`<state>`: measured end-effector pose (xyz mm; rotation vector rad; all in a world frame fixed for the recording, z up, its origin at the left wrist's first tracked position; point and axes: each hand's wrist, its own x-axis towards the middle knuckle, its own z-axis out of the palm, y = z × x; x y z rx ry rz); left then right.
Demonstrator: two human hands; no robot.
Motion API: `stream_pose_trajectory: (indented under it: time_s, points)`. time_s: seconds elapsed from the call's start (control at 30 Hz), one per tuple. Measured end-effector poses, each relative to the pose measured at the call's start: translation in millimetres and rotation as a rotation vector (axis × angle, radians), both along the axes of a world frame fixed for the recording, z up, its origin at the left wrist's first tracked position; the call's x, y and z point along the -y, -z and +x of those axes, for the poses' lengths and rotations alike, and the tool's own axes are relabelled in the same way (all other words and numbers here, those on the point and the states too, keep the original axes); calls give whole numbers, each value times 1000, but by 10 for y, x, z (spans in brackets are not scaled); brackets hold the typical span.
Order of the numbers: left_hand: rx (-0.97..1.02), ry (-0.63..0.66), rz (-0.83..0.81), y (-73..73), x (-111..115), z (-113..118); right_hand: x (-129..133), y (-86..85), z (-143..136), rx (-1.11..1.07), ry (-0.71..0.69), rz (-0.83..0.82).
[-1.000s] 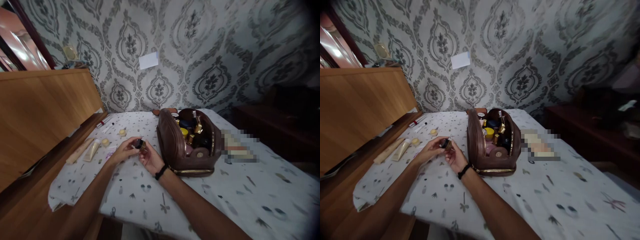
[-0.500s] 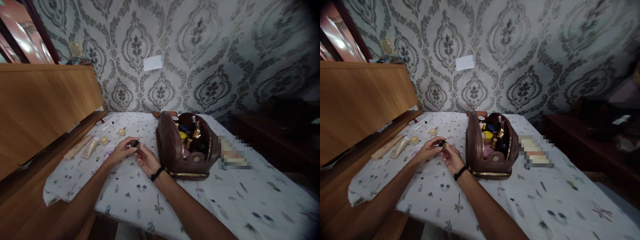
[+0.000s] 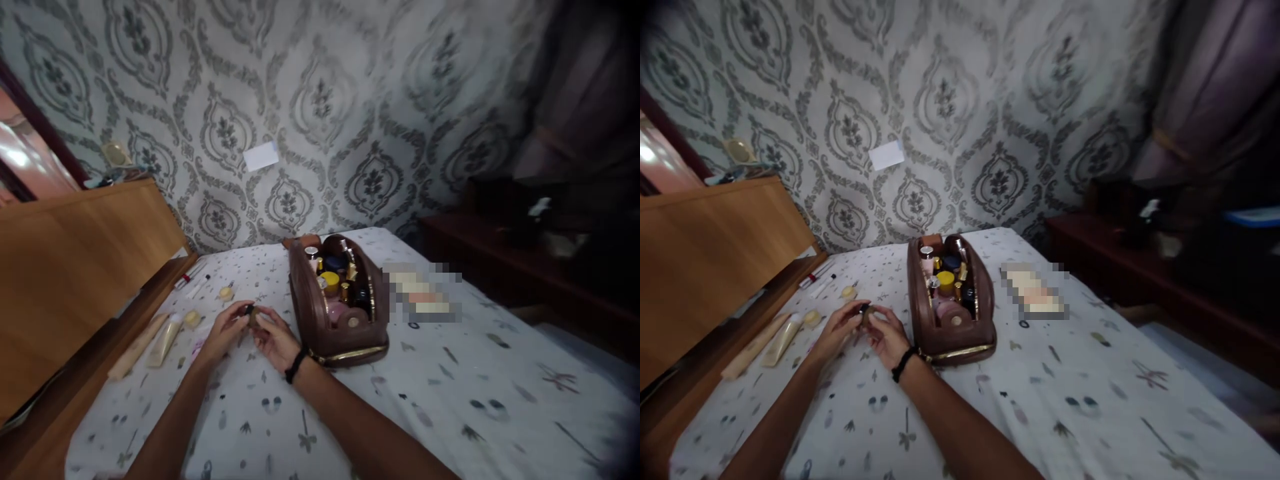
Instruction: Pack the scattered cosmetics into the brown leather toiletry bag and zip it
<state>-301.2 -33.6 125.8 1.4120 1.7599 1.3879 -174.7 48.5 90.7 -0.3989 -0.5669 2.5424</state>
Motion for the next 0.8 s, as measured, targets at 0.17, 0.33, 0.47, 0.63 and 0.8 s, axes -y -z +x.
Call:
stream_pose_trajectory:
  time_s: [0.17,0.33,0.47,0.63,0.8]
  points:
    - [22,7,65,-298,-149,-36,-28,-23,-6,14,-4,-32]
    - [22,53,194,-1001,-612,121,-36,-11,-6,17,-43,-49]
    - [-161,115,166,-1562,-1207,455,-49,-4,-5,16,-57,-59]
    - [-631,230,-91,-1793,-1980,800,-72,0,-17,20,-71,-66]
    - [-1107,230,-373,-1630,-2437,897,-87,-8,-38,41,-78,-89]
